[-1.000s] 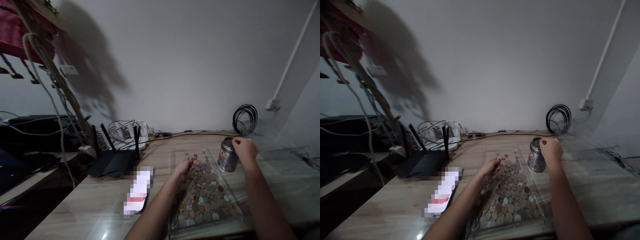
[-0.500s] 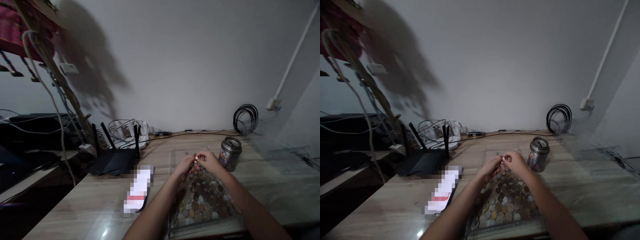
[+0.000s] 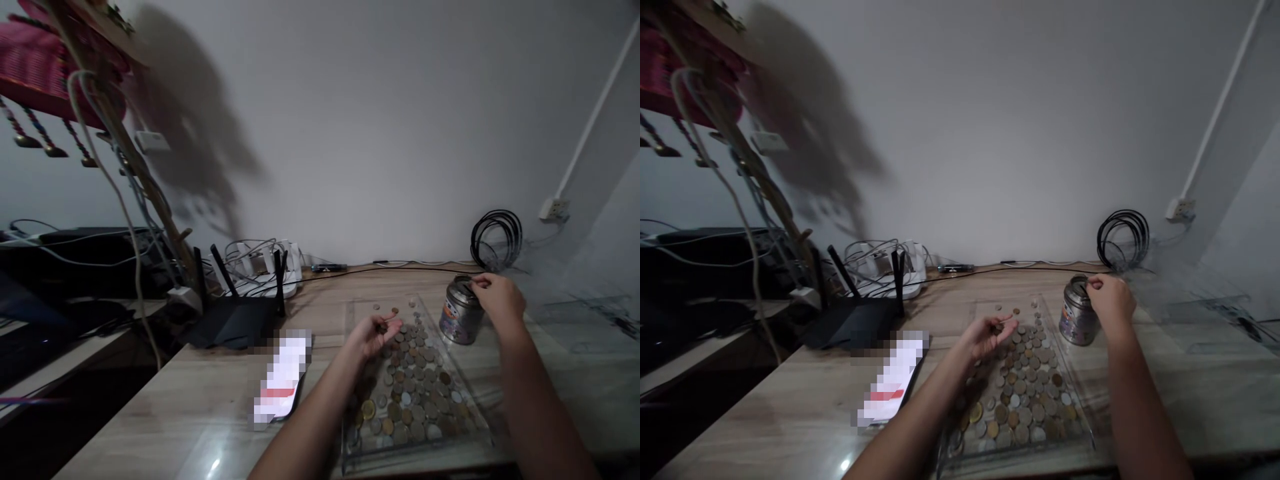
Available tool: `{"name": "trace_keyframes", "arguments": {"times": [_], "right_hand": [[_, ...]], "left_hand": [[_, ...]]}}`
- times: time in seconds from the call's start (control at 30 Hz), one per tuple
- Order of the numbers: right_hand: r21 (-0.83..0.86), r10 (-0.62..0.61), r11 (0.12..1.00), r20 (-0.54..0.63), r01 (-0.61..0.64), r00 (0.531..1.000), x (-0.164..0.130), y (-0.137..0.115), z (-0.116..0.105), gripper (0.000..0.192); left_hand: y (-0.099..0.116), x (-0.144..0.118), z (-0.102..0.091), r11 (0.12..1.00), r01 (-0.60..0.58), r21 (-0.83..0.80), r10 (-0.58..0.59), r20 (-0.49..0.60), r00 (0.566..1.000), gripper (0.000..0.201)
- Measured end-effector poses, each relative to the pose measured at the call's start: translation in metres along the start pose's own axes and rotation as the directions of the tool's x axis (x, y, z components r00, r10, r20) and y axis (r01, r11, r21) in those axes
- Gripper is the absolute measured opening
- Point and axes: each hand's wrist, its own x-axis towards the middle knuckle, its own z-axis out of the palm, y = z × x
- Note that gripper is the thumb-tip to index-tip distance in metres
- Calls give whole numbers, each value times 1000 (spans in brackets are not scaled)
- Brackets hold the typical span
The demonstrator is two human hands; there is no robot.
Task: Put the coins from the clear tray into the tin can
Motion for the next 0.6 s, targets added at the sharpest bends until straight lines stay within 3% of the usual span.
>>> {"name": "trace_keyframes", "arguments": {"times": [0.1,0.2,0.27,0.3,0.37,0.43,0.5,0.6], "right_hand": [[-41,-50,998,-15,49,999,-4,-5,-1,23],[-5,-167,986,-167,169,972,-16,-21,-3,30],[112,-253,951,-245,287,936,-31,-37,1,31],[196,-309,915,-216,351,926,-41,-46,6,31],[367,-470,816,-30,447,882,-63,-66,19,28],[493,-621,734,208,468,755,-83,-81,33,24],[575,-674,708,378,410,635,-96,-89,44,24],[682,-654,700,495,209,572,-102,-89,51,27]], "left_hand": [[-2,-1,2,999,-38,36,38,12,999,45],[-3,-3,4,993,-74,94,71,39,997,50],[-4,-3,4,986,-75,150,65,70,995,54],[-4,-3,4,981,-70,183,55,87,995,57],[-6,-4,3,967,-55,248,22,133,991,64],[-8,-5,2,955,-52,292,-2,184,983,73],[-10,-6,2,949,-48,311,-24,223,975,81],[-11,-7,2,951,-25,310,-58,254,966,87]]}}
